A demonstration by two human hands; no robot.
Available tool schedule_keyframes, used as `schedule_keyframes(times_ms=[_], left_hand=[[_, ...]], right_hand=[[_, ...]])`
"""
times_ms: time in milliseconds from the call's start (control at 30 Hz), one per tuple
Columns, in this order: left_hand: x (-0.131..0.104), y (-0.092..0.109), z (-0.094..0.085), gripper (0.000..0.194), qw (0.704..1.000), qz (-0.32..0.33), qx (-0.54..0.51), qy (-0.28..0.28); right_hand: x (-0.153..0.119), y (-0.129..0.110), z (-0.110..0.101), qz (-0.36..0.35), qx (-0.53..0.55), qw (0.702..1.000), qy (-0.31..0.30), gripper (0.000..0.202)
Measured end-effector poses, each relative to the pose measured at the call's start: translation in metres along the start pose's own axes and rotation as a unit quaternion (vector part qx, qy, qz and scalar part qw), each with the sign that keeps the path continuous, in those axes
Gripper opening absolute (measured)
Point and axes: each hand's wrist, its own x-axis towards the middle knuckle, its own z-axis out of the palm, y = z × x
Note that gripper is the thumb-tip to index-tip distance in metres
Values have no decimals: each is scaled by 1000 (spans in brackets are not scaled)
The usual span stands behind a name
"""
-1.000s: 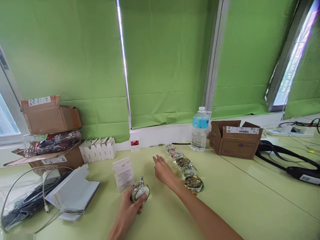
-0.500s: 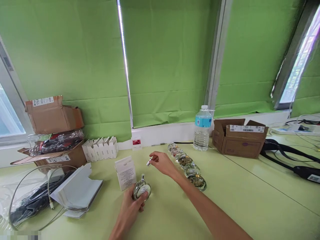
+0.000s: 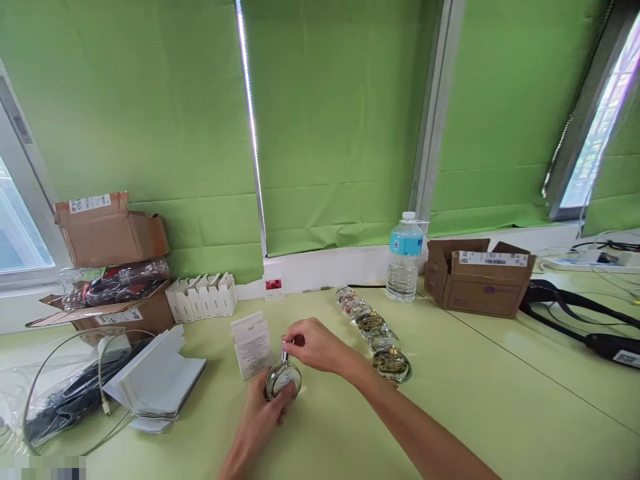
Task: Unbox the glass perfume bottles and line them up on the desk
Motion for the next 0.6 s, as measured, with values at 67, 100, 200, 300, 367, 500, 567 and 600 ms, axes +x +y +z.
schedule_keyframes(times_ms=[67, 100, 200, 300, 367, 500, 567, 600], left_hand=[[0, -1, 0, 36, 1000, 2, 8, 3], [0, -1, -1, 35, 1000, 1, 12, 4], [0, 1, -2, 33, 1000, -9, 18, 10], [1, 5, -3, 31, 1000, -13, 13, 10], [0, 7, -4, 30, 1000, -16, 12, 7], [-3, 10, -4, 29, 1000, -18, 7, -3], [-4, 10, -4, 28, 1000, -12, 7, -8], [-5, 9, -4, 27, 1000, -9, 7, -9]], right_hand=[[0, -2, -1, -1, -11, 1000, -1, 20], [0, -2, -1, -4, -14, 1000, -4, 20], [1, -3, -1, -12, -11, 1000, -8, 19], [4, -1, 0, -16, -5, 1000, -6, 19], [5, 0, 1, -18, -4, 1000, -4, 19], [5, 2, 4, -8, -1, 1000, -6, 19], [4, 3, 6, -2, -9, 1000, -9, 19], [4, 3, 7, 0, -16, 1000, -9, 18]])
